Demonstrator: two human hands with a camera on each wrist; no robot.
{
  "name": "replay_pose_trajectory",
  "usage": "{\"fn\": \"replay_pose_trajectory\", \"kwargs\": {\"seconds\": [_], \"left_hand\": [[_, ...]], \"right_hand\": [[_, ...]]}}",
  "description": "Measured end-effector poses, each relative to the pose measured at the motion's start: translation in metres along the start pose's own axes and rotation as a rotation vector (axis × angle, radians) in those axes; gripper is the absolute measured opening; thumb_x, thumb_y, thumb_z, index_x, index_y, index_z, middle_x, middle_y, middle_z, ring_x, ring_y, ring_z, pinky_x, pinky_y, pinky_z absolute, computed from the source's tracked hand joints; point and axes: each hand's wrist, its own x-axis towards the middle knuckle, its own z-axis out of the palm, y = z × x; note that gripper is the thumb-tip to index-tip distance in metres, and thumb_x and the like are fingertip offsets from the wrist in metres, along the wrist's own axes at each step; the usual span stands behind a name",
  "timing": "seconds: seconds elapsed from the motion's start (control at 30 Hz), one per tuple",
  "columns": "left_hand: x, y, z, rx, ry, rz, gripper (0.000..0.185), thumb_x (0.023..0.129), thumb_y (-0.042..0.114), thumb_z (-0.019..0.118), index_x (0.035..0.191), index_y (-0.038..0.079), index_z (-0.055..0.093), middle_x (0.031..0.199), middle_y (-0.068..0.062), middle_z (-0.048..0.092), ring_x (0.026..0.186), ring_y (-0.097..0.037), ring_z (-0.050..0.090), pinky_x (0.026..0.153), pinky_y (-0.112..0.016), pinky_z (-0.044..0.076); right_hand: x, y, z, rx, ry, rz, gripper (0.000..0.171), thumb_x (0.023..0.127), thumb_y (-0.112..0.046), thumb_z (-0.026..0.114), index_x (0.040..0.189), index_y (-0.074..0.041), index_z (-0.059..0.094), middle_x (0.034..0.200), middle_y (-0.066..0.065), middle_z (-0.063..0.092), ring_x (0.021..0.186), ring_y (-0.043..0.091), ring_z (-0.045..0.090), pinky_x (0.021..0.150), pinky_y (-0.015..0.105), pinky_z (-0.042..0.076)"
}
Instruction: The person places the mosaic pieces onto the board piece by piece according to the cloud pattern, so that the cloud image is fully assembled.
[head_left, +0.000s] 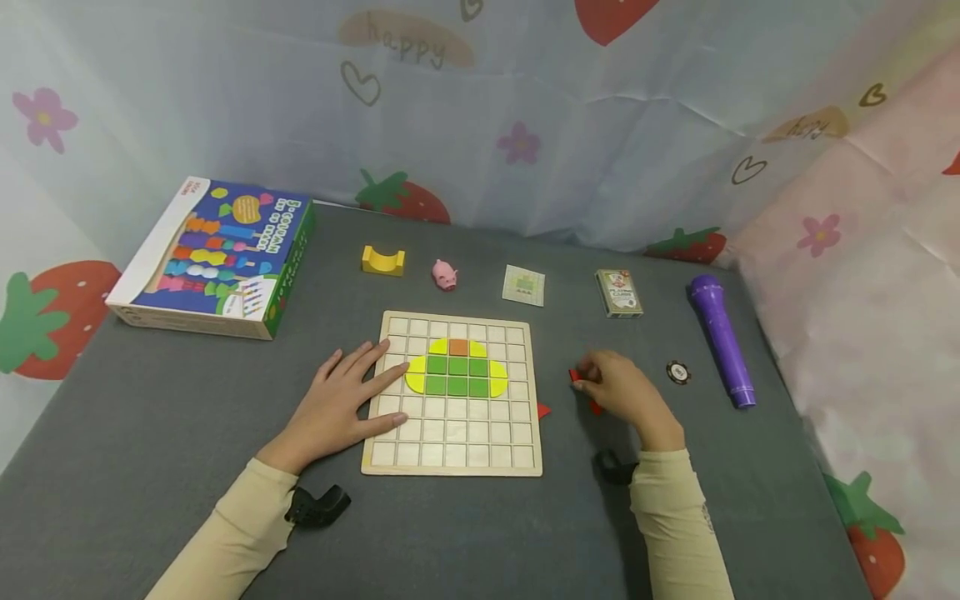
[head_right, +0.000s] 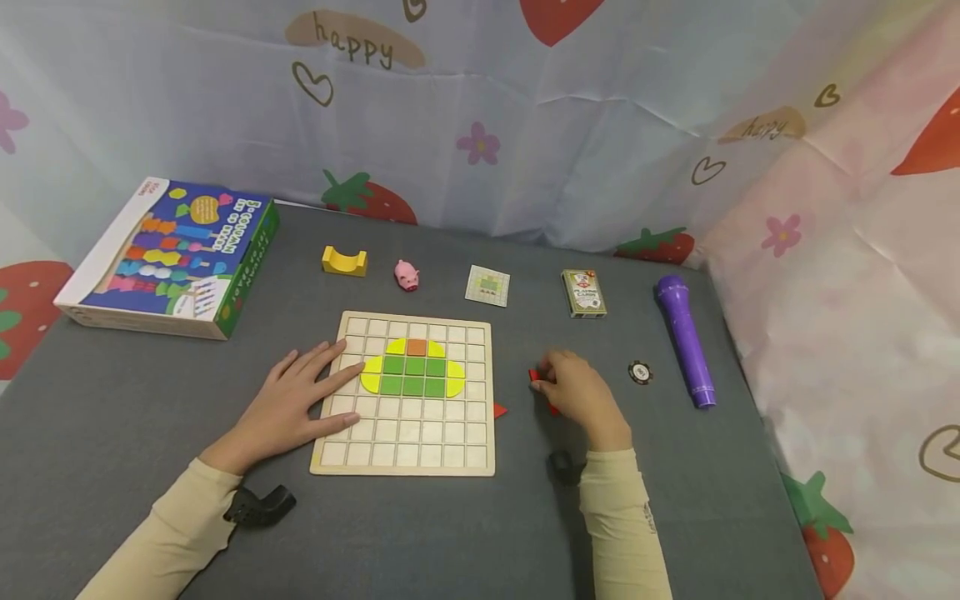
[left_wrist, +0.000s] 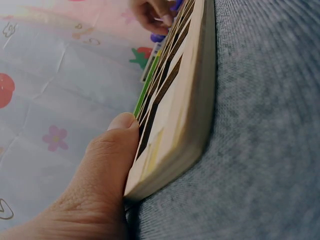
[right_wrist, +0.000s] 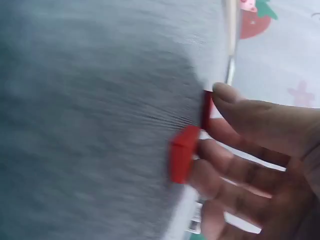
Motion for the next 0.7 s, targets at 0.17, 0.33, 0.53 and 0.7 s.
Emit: {"fn": "replay_pose_trajectory", "kwargs": {"seconds": [0.17, 0.33, 0.53, 0.7], "left_hand": [[0.000, 0.000, -0.002, 0.002, -0.018, -0.014, 0.074, 0.085, 0.063, 0.058, 0.148, 0.029, 0.039, 0.158, -0.008, 0.026, 0.145, -0.031, 0.021, 0.114, -0.059, 0.011], [0.000, 0.001, -0.003, 0.000, -0.026, -0.017, 0.074, 0.085, 0.062, 0.058, 0.148, 0.028, 0.039, 0.158, -0.008, 0.025, 0.145, -0.031, 0.021, 0.114, -0.059, 0.011], [0.000, 0.002, -0.002, 0.002, -0.028, -0.015, 0.074, 0.086, 0.062, 0.057, 0.148, 0.028, 0.039, 0.157, -0.008, 0.026, 0.145, -0.032, 0.021, 0.114, -0.059, 0.012], [0.000, 0.001, -0.002, 0.000, -0.022, -0.014, 0.073, 0.085, 0.062, 0.058, 0.148, 0.028, 0.039, 0.157, -0.008, 0.027, 0.144, -0.032, 0.022, 0.113, -0.059, 0.012]], "right_hand": [[-0.001, 0.001, 0.006, -0.002, 0.042, -0.024, 0.016, 0.088, -0.012, 0.070, 0.098, -0.002, 0.063, 0.091, 0.010, 0.060, 0.083, 0.024, 0.058, 0.073, 0.042, 0.049], [0.001, -0.002, 0.007, 0.021, 0.043, -0.035, 0.016, 0.086, -0.007, 0.070, 0.098, -0.002, 0.060, 0.093, 0.011, 0.060, 0.085, 0.025, 0.058, 0.074, 0.042, 0.050], [0.002, -0.001, 0.007, 0.045, 0.038, -0.071, 0.015, 0.085, -0.005, 0.071, 0.095, -0.003, 0.059, 0.084, 0.009, 0.063, 0.075, 0.021, 0.061, 0.066, 0.037, 0.051], [0.000, -0.010, 0.006, 0.044, 0.070, -0.127, 0.009, 0.087, -0.007, 0.069, 0.092, -0.006, 0.061, 0.082, 0.005, 0.064, 0.072, 0.016, 0.058, 0.063, 0.035, 0.049]]}}
